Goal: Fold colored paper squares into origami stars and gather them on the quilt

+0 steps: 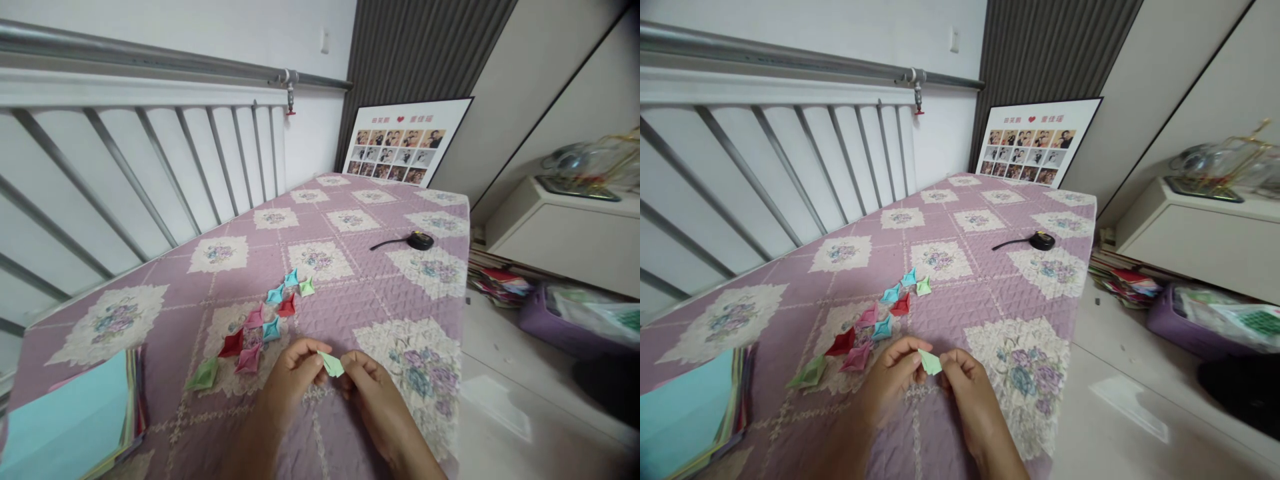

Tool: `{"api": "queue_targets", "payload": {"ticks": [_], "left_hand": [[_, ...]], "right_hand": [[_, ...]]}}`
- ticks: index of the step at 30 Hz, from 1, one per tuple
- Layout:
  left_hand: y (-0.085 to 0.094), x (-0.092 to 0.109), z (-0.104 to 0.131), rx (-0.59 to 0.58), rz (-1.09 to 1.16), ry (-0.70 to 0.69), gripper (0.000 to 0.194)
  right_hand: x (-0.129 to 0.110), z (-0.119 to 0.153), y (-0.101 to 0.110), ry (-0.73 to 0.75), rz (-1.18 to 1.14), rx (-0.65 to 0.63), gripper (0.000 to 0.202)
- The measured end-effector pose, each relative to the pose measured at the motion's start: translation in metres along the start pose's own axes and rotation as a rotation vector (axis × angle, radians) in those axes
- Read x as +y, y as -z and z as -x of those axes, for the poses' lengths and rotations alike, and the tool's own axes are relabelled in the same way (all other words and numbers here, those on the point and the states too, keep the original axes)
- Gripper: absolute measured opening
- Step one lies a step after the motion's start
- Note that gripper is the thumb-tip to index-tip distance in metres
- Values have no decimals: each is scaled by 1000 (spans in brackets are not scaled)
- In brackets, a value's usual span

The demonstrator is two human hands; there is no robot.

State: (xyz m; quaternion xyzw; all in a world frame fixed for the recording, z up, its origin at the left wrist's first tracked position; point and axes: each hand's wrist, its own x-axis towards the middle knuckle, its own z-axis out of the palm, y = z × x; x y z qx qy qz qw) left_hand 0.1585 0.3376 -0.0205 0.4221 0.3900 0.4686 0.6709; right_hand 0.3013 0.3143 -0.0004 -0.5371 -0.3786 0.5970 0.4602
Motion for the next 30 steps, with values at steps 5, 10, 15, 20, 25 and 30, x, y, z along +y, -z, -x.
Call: {"api": "queue_targets", "payload": {"ticks": [5, 10, 15, 20, 25, 30], "left_hand": [[0, -2, -3, -33, 11, -3, 27], [-2, -2, -4, -14, 12, 24, 30], [-5, -3, -4, 56, 71, 53, 35], [-5, -5, -5, 52, 87, 62, 33], [-6, -2, -4, 72, -122, 53, 27], [-9, 8, -1, 216, -550, -136, 16]], "right_hand": [[1, 0, 3, 37, 111, 37, 40], [-1, -1, 4, 177, 224, 67, 34], [-3, 1, 9, 226, 176, 94, 28], [-4, -1, 10, 331, 262, 47, 23], [-3, -2, 8, 414, 501, 92, 18], [-1, -4, 15, 431, 666, 130, 17]]}}
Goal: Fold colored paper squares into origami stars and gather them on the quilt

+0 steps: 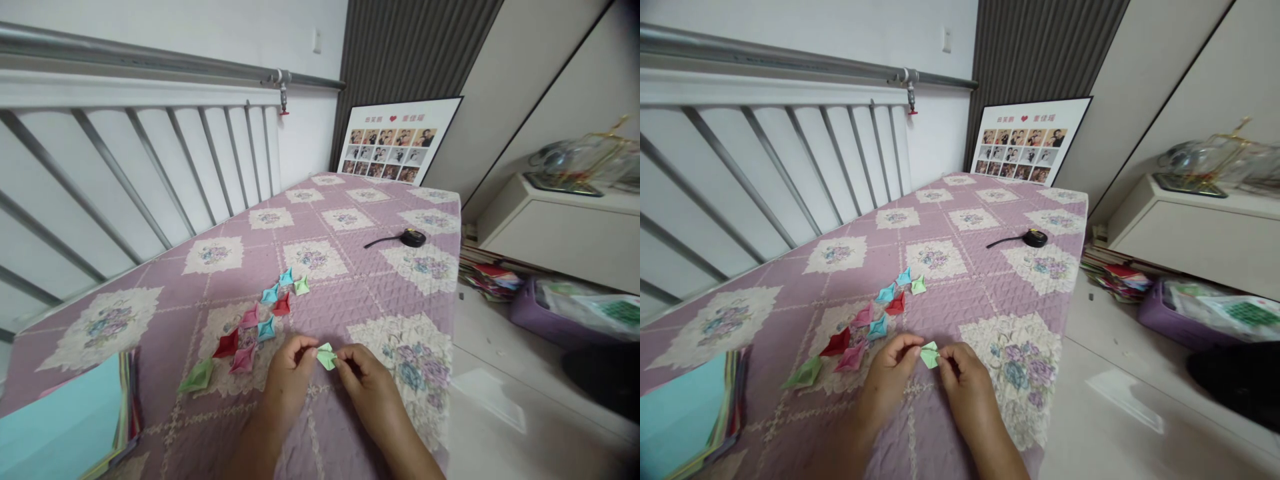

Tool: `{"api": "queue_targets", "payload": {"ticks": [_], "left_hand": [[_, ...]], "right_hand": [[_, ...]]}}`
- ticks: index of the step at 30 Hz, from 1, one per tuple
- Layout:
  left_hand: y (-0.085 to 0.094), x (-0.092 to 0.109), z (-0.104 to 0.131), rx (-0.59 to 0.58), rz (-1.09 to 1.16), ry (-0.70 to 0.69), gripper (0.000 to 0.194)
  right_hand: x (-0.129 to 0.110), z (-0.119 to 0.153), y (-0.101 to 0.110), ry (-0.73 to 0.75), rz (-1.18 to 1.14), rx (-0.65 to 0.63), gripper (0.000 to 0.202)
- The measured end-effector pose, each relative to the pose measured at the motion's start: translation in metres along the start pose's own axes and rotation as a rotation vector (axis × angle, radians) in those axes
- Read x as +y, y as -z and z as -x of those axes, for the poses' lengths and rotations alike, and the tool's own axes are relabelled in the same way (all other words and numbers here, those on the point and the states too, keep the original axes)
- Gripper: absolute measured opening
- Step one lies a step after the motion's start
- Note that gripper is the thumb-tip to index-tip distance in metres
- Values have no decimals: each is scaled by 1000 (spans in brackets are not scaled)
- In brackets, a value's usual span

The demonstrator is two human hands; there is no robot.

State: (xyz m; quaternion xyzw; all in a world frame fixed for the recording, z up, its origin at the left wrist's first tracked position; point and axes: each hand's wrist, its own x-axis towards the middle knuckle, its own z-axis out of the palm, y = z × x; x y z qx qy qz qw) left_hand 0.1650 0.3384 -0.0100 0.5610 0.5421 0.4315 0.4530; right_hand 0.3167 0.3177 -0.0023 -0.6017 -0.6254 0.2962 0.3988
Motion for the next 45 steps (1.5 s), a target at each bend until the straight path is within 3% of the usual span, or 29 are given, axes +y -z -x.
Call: {"api": "queue_targets", "payload": {"ticks": [5, 12, 22, 34, 40, 45], "left_hand": [[0, -3, 1, -40, -289, -246, 16], [-2, -9, 2, -155, -472, -240, 19], [-3, -10, 3, -195, -524, -244, 19], [0, -10, 1, -26, -337, -160, 16], [0, -6, 1, 11, -274, -58, 15], [2, -2, 0, 24, -206, 60, 11]], "right_hand": [[5, 0, 0, 49, 70, -26, 16], [4, 0, -3, 95, 115, -62, 13], [9, 0, -6, 135, 134, -70, 15], [7, -2, 10, -51, 43, -12, 17], [10, -2, 14, -127, -45, 32, 17], [17, -2, 18, -215, -189, -16, 20]]}}
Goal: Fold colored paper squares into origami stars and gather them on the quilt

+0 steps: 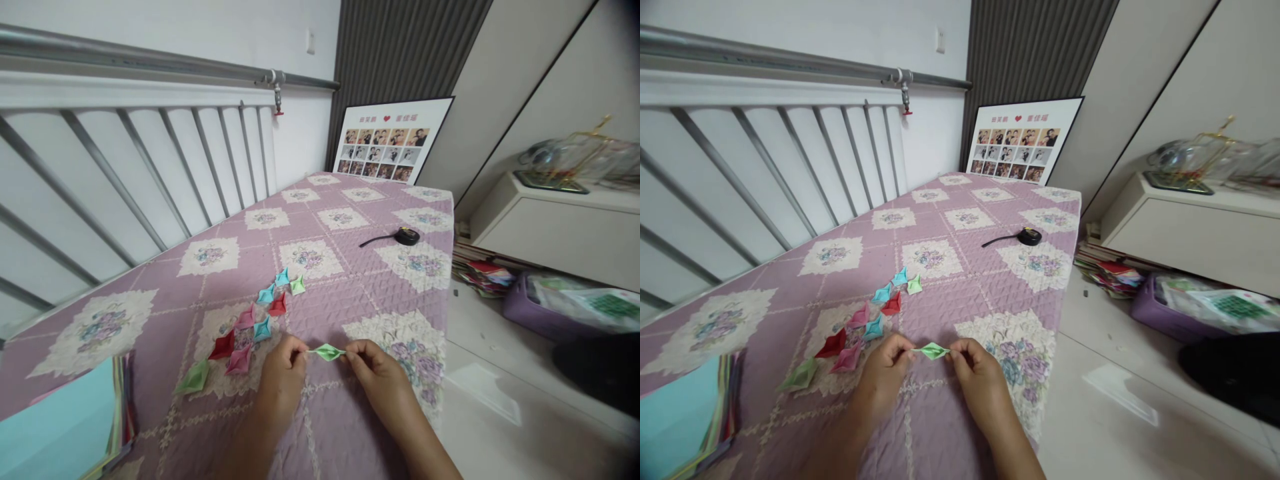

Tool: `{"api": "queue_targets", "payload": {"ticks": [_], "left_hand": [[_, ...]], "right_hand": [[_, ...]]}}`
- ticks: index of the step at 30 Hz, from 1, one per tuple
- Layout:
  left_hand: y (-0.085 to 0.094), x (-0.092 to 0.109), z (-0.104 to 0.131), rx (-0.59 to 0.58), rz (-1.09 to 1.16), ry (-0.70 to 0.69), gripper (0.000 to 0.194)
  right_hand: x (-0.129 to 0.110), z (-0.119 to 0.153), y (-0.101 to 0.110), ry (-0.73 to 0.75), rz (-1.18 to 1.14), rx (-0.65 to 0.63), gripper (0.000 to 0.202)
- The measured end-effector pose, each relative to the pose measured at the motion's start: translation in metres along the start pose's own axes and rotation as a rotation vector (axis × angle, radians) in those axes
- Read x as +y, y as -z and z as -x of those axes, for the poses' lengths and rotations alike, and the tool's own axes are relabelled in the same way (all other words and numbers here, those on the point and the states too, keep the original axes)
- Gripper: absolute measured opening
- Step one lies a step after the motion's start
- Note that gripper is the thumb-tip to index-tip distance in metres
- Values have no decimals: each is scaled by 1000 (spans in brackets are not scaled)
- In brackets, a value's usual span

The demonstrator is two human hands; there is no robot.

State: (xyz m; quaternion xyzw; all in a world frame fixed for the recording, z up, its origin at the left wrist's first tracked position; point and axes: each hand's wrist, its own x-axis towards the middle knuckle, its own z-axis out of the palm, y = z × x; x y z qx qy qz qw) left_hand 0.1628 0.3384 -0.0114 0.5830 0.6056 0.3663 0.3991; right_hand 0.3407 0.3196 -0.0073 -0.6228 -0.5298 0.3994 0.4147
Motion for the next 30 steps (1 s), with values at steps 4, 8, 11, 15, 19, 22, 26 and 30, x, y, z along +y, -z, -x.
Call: {"api": "queue_targets", "payload": {"ticks": [4, 8, 11, 15, 19, 22, 26, 30], "left_hand": [[0, -4, -1, -2, 70, 13, 9], [0, -5, -1, -7, 91, 29, 9], [0, -2, 0, -26, 9, 13, 10], [-3, -2, 2, -32, -127, -86, 15], [-5, -6, 2, -59, -209, -166, 17], [-6, -9, 1, -73, -218, -185, 18], [-8, -14, 0, -77, -170, -189, 22], [-10, -17, 0, -85, -154, -171, 28]], "right_hand": [[-2, 0, 3, -49, -131, -45, 23], [-6, -1, 1, -60, -192, -56, 24], [-3, -1, 0, -44, -114, -31, 21], [5, -1, 0, 13, 79, 7, 18], [6, -1, -3, 171, 200, 96, 17], [3, -1, -8, 307, 312, 118, 14], [-1, -1, -17, 410, 462, 105, 13], [-3, -1, -26, 480, 584, 126, 13]]}}
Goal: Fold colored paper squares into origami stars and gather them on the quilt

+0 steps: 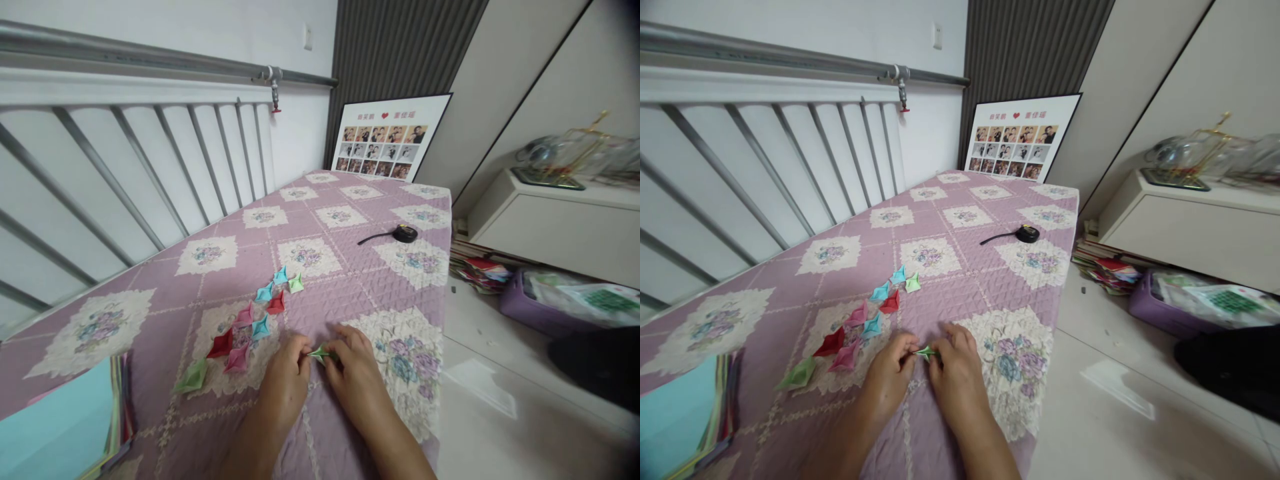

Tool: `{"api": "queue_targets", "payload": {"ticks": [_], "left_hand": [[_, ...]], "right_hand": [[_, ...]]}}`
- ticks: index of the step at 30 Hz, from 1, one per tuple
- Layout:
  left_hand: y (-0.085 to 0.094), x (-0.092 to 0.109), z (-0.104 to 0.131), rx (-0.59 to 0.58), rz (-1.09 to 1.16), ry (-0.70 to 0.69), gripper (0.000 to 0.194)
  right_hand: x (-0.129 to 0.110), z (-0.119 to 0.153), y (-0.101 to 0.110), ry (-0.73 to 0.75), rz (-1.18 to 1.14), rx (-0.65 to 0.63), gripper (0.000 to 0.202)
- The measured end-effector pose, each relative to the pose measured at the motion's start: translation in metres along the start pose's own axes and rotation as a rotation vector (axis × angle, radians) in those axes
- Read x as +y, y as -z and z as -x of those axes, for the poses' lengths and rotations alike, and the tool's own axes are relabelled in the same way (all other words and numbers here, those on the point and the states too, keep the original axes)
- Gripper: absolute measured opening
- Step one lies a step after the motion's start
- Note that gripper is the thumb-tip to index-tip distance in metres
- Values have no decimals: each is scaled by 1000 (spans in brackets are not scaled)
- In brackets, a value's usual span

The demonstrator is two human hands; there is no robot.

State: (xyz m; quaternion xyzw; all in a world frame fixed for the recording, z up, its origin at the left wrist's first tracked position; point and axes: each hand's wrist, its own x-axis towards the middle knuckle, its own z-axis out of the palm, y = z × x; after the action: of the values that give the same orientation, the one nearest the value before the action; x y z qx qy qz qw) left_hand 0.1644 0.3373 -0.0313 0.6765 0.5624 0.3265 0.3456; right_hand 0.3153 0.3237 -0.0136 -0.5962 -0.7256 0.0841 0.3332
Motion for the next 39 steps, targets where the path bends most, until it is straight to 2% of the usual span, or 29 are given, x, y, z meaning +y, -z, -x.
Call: {"api": "queue_targets", "payload": {"ticks": [6, 11, 16, 20, 23, 27, 34, 37, 39], "left_hand": [[0, 0, 0, -5, -11, 4, 32], [2, 5, 0, -8, -51, -24, 27], [3, 11, 0, -25, -95, -101, 23], [3, 11, -1, -18, -129, -113, 24], [3, 11, 0, -8, -153, -122, 23], [3, 11, 1, 17, -144, -149, 21], [8, 17, 6, 115, -97, -133, 22], [15, 22, 14, 180, -74, -126, 22], [21, 24, 24, 255, -63, -119, 22]], "right_hand": [[-12, -5, -3, -108, 157, -83, 18], [-18, -9, 0, -162, 245, -186, 21], [-15, -9, -2, -162, 244, -212, 19], [-6, -5, -7, -151, 203, -201, 19], [0, -4, -8, -143, 105, -144, 18], [7, -6, -4, -156, -155, -3, 21], [10, -13, 11, -419, -440, 175, 35], [6, -14, 13, -545, -551, 179, 41], [2, -14, 13, -569, -599, 147, 43]]}}
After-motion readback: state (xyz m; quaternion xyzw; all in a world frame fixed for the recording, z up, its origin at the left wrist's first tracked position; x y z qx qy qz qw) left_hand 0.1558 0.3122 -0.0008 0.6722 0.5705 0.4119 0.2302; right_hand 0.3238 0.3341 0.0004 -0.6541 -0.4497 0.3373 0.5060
